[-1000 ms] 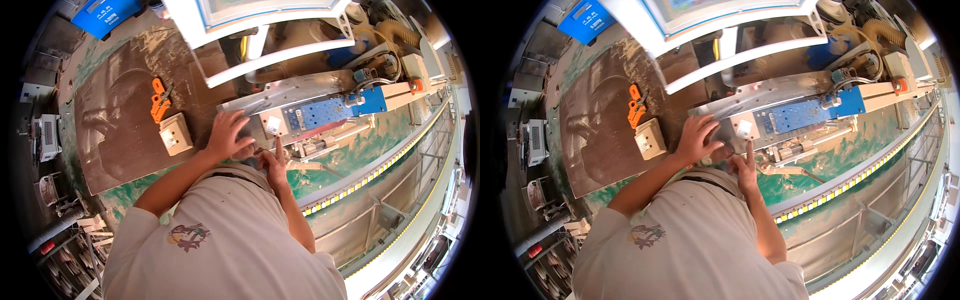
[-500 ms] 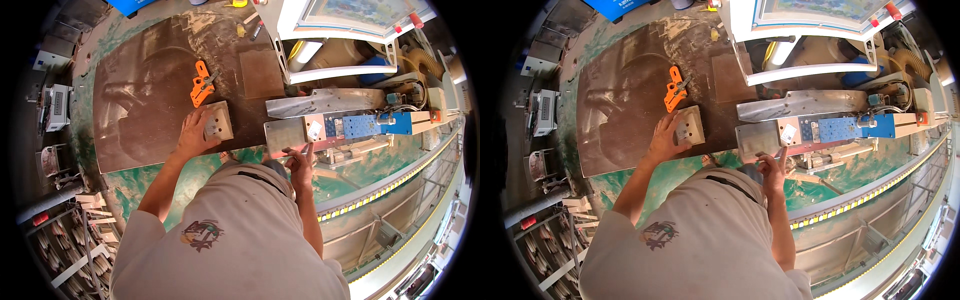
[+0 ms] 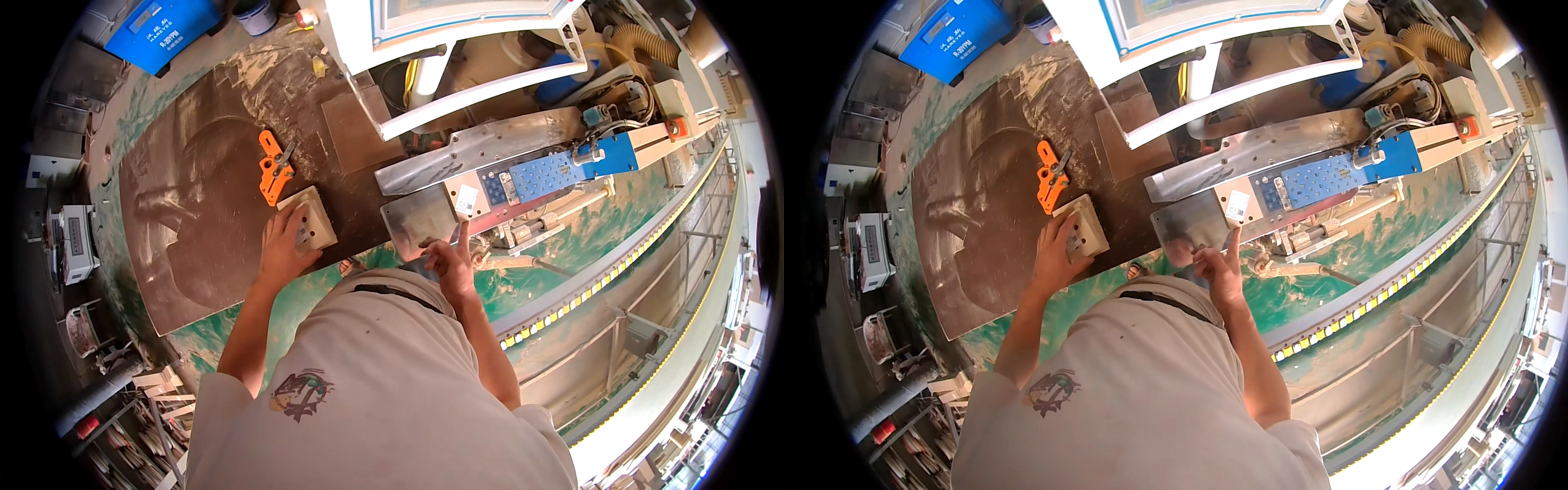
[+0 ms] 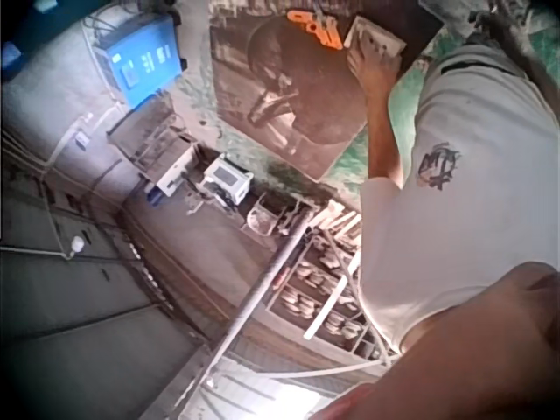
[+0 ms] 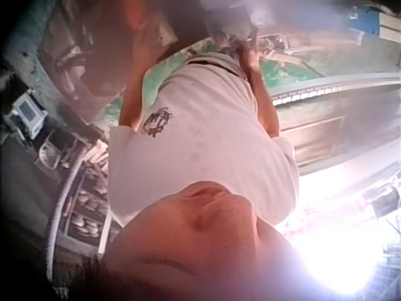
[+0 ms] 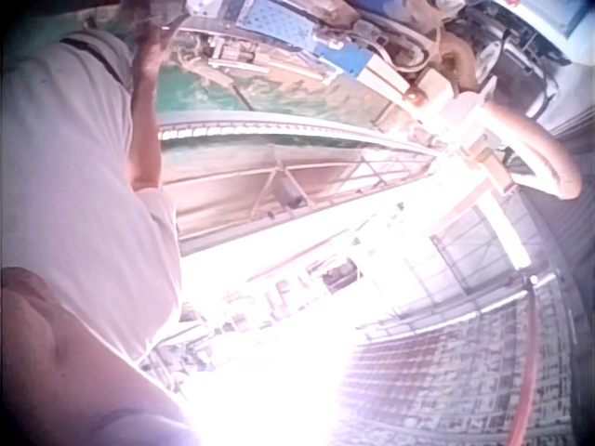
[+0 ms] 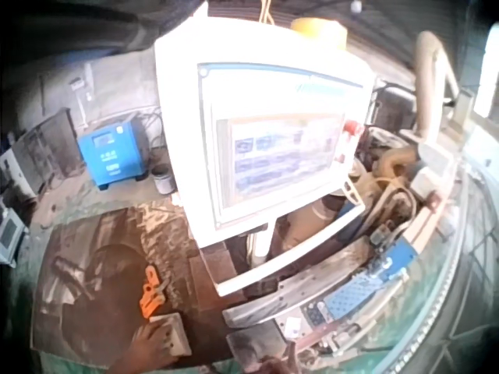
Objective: The person collects several small wooden pieces from a pile, carries them to a machine, and feeds them into the machine one by one.
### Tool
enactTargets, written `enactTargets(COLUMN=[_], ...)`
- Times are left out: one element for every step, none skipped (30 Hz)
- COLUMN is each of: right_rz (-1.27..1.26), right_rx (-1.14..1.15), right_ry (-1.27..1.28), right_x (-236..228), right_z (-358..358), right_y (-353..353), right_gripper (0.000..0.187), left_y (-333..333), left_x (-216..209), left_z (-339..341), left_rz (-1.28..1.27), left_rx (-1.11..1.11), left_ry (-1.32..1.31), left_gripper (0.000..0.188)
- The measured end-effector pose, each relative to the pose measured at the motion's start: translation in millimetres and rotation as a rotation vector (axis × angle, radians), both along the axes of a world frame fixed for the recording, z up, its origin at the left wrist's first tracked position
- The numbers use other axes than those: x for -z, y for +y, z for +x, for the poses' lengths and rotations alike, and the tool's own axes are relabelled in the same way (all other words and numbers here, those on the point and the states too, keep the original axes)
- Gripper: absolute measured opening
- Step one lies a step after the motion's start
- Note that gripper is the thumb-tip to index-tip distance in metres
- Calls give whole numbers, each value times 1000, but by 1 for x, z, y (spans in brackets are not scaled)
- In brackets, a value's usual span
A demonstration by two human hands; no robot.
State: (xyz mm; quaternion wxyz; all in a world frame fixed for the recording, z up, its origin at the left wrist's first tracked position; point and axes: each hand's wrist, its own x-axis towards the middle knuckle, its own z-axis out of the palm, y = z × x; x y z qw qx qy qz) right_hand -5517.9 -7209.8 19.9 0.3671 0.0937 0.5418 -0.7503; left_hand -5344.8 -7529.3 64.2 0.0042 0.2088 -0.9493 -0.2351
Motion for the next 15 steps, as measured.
enactTargets(right_rz=[3,19,35,51,40,30,20,16,13,9,7,5,4,8,-1], right_rx=[-5,-12,-19,-25,-16,-7,3,15,28,41,44,46,49,51,66], right_ry=[10,5,0,-5,14,33,52,60,69,77,71,64,58,82,85], right_x=[2,3,4,6,6,6,6,9,12,15,13,9,7,7,6], right_z=[-1,-1,-2,-4,-7,-11,-16,-22,-28,-36,-45,-55,-67,-79,-90], right_y=[1,2,4,5,6,7,9,13,19,25,30,35,40,45,51], right_gripper=[99,99,100,100,99,99,98,98,98,97,97,96,96,89,85], left_y=[1,1,2,1,2,2,3,4,6,8,11,16,21,27,34], left_x=[-2,-3,-3,-4,-3,-3,-1,-1,-2,-3,-5,-6,-7,-11,-14], left_z=[-2,-3,-3,-4,-5,-6,-7,-10,-13,-17,-22,-28,-35,-43,-52], left_rz=[-4,-8,-13,-19,-23,-29,-36,-42,-41,-41,-40,-32,-24,-14,17], left_rx=[1,2,-2,-6,-9,-17,-25,-31,-30,-29,-34,-25,-16,-9,2], left_ry=[-9,-19,-35,-50,-65,-72,-79,-83,-88,-92,-97,-70,-44,-19,-11], left_gripper=[98,98,98,98,98,98,98,98,98,98,98,97,97,97,97])
